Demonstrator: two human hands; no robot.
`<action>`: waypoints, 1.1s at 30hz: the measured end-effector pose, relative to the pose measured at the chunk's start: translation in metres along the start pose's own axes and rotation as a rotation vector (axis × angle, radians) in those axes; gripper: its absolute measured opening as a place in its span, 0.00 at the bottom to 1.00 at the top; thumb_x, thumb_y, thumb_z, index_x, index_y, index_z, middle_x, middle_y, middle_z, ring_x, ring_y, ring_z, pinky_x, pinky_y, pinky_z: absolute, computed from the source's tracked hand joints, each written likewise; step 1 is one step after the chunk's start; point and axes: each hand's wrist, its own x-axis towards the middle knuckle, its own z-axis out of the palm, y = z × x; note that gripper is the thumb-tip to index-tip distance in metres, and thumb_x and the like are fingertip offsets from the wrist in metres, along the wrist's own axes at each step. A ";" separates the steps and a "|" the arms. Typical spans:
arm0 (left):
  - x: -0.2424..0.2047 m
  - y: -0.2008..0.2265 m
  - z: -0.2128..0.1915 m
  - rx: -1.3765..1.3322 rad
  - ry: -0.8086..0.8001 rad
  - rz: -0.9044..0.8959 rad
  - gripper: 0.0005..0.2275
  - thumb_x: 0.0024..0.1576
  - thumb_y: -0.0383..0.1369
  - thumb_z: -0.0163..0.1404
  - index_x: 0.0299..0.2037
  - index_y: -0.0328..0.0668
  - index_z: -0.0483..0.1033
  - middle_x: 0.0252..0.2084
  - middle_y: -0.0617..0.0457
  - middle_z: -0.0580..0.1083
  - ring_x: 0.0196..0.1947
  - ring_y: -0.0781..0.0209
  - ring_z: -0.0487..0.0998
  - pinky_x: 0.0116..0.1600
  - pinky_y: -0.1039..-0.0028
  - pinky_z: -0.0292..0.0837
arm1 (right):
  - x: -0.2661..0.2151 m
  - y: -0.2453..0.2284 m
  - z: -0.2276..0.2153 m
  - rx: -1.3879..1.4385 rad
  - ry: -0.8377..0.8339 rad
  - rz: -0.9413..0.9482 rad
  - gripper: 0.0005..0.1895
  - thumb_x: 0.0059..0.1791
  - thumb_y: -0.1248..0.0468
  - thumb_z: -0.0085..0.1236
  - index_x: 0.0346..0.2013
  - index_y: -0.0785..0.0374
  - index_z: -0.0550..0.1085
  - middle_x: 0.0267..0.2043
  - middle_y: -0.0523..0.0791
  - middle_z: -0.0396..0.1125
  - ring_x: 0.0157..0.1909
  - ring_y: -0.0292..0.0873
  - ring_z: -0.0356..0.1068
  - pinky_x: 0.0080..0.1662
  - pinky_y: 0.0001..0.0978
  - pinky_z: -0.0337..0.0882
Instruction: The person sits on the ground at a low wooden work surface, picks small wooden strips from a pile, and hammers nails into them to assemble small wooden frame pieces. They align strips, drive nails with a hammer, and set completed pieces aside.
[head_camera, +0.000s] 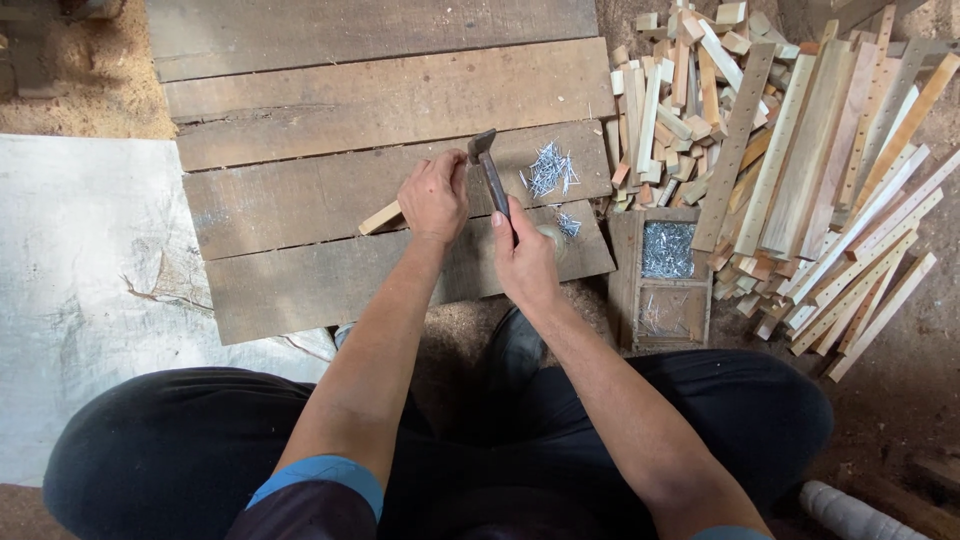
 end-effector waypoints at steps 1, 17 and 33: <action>0.002 0.001 0.000 0.000 0.001 -0.001 0.05 0.58 0.36 0.55 0.42 0.63 0.75 0.34 0.66 0.78 0.39 0.61 0.80 0.41 0.67 0.75 | 0.001 -0.001 -0.001 -0.001 0.000 -0.002 0.18 0.57 0.56 0.48 0.59 0.57 0.74 0.32 0.59 0.74 0.34 0.61 0.77 0.33 0.50 0.73; 0.002 0.001 -0.009 -0.014 -0.092 -0.012 0.10 0.59 0.34 0.52 0.50 0.57 0.72 0.39 0.62 0.79 0.42 0.57 0.80 0.46 0.63 0.76 | -0.001 -0.020 -0.002 0.003 0.002 0.092 0.18 0.58 0.54 0.46 0.60 0.54 0.73 0.29 0.58 0.74 0.34 0.59 0.76 0.33 0.50 0.73; -0.001 0.001 -0.016 -0.027 -0.177 -0.042 0.17 0.60 0.28 0.51 0.58 0.49 0.63 0.45 0.60 0.81 0.45 0.56 0.82 0.48 0.65 0.76 | 0.000 -0.008 0.014 -0.030 -0.042 0.103 0.18 0.59 0.52 0.46 0.57 0.58 0.73 0.26 0.58 0.71 0.30 0.59 0.74 0.31 0.49 0.71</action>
